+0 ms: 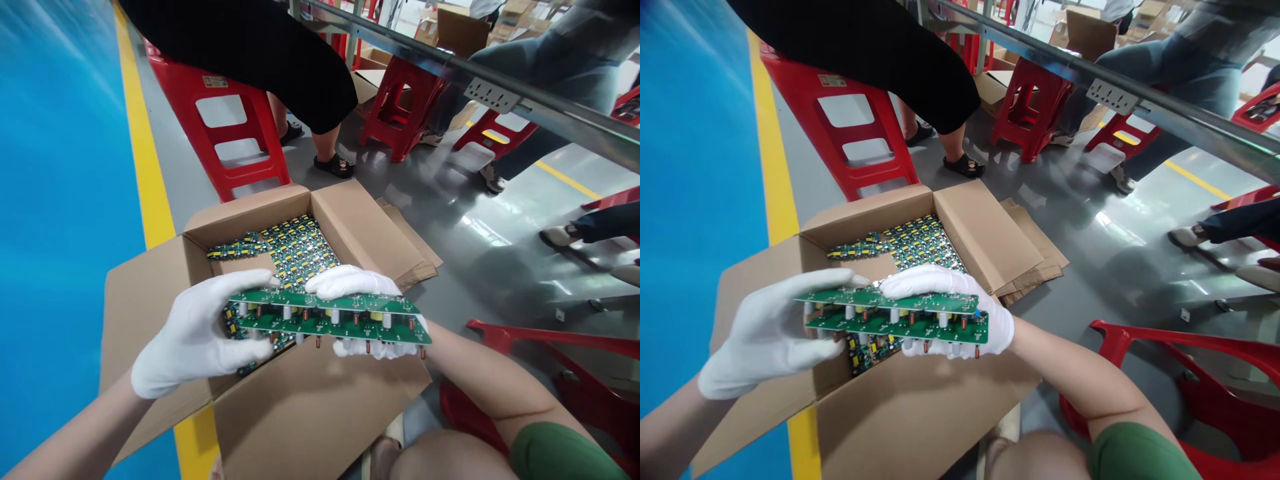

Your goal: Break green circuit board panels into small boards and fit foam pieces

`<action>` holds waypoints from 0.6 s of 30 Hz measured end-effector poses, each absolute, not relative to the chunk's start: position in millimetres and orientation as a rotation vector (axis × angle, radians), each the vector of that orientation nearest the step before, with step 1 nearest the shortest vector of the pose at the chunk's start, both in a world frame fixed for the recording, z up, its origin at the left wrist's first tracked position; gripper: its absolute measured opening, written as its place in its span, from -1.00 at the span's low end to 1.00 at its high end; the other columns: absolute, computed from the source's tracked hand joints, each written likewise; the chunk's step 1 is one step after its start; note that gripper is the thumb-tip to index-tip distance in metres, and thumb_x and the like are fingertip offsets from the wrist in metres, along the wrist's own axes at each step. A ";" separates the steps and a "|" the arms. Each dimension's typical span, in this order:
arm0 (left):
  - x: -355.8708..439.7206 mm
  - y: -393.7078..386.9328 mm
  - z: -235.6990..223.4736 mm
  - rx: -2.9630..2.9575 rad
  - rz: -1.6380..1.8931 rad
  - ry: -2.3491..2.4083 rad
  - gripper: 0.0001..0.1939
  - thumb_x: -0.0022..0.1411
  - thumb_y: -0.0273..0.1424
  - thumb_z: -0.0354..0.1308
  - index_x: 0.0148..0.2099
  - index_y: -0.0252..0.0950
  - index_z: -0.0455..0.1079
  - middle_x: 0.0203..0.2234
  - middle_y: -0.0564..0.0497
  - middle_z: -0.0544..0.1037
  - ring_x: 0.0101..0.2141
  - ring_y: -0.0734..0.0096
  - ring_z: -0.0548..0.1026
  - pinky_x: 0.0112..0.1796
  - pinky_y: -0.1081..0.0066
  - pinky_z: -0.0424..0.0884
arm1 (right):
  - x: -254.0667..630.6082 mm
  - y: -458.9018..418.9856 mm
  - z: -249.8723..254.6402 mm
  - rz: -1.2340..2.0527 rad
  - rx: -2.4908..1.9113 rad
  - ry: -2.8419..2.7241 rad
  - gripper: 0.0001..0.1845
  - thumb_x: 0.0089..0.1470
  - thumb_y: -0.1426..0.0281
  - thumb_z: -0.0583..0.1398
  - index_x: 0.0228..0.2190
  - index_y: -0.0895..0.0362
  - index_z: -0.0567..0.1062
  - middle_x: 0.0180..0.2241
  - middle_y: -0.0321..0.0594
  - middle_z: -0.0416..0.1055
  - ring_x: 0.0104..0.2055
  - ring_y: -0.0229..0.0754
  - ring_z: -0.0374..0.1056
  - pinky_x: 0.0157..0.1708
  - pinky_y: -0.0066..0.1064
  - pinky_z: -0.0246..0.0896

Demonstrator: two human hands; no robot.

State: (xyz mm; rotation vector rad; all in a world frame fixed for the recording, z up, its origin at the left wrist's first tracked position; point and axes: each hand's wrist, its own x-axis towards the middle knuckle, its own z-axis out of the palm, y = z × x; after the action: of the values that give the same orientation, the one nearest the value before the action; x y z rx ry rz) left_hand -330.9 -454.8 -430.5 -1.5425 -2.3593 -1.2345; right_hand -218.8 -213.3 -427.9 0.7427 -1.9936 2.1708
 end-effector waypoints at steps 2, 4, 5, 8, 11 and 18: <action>-328.0 -448.3 -422.0 -1.555 -1.717 -2.440 -0.31 0.21 0.14 -0.03 0.24 -0.15 0.19 -0.05 -0.16 0.55 -0.11 0.05 0.56 -0.21 0.19 0.57 | -215.4 -211.6 -429.0 2.240 0.708 -2.000 -0.44 0.00 0.24 0.32 0.06 -0.04 0.40 0.11 -0.11 0.32 0.01 -0.06 0.40 -0.34 -0.38 0.51; -323.7 -440.6 -415.1 -1.500 -2.152 -2.530 -0.22 0.23 0.22 -0.30 0.23 -0.18 0.21 -0.06 -0.19 0.55 -0.12 0.05 0.57 -0.28 0.21 0.58 | -215.1 -210.1 -431.5 2.249 0.721 -1.994 -0.45 0.02 0.30 0.31 0.07 -0.07 0.39 0.13 -0.14 0.30 0.00 -0.06 0.41 -0.32 -0.36 0.52; -321.3 -437.0 -413.0 -1.490 -2.326 -2.576 -0.19 0.23 0.22 -0.39 0.20 -0.19 0.25 -0.10 -0.19 0.58 -0.18 0.05 0.59 -0.35 0.22 0.58 | -216.1 -209.7 -432.7 2.220 0.741 -1.984 -0.44 0.00 0.33 0.32 0.07 -0.08 0.39 0.12 -0.16 0.31 0.03 -0.05 0.39 -0.25 -0.31 0.51; -313.4 -430.1 -411.4 -1.441 -2.820 -2.606 -0.11 0.18 0.27 -0.43 0.12 -0.25 0.34 -0.32 -0.19 0.62 -0.41 0.08 0.61 -0.57 0.28 0.49 | -220.1 -209.0 -433.2 2.096 0.789 -1.995 -0.36 -0.07 0.43 0.36 0.07 -0.09 0.39 0.10 -0.18 0.33 0.15 0.00 0.27 0.01 -0.15 0.40; -305.4 -428.4 -413.3 -1.070 -3.356 -2.399 -0.22 0.21 0.23 -0.23 0.06 -0.32 0.36 -0.40 -0.18 0.60 -0.47 0.17 0.59 -0.63 0.42 0.41 | -220.5 -208.2 -428.7 2.066 0.772 -2.137 -0.39 -0.04 0.45 0.35 0.06 -0.13 0.39 0.16 -0.19 0.23 0.16 -0.01 0.26 0.02 -0.16 0.39; -296.5 -427.8 -422.8 -0.546 -3.586 -2.105 -0.74 0.25 -0.33 0.16 -0.04 -0.29 0.29 -0.37 -0.10 0.58 -0.40 0.33 0.60 -0.57 0.64 0.34 | -226.1 -183.9 -427.8 1.710 0.507 -2.698 -0.15 0.07 0.29 0.28 0.28 -0.16 0.02 0.21 -0.10 0.19 -0.03 -0.06 0.39 -0.01 -0.12 0.38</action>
State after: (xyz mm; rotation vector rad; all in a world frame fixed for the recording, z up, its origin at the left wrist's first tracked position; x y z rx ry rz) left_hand -296.5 -427.8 -422.8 -0.5462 -2.1045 -3.5860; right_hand -226.1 -183.9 -427.8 0.5071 -2.6978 1.7099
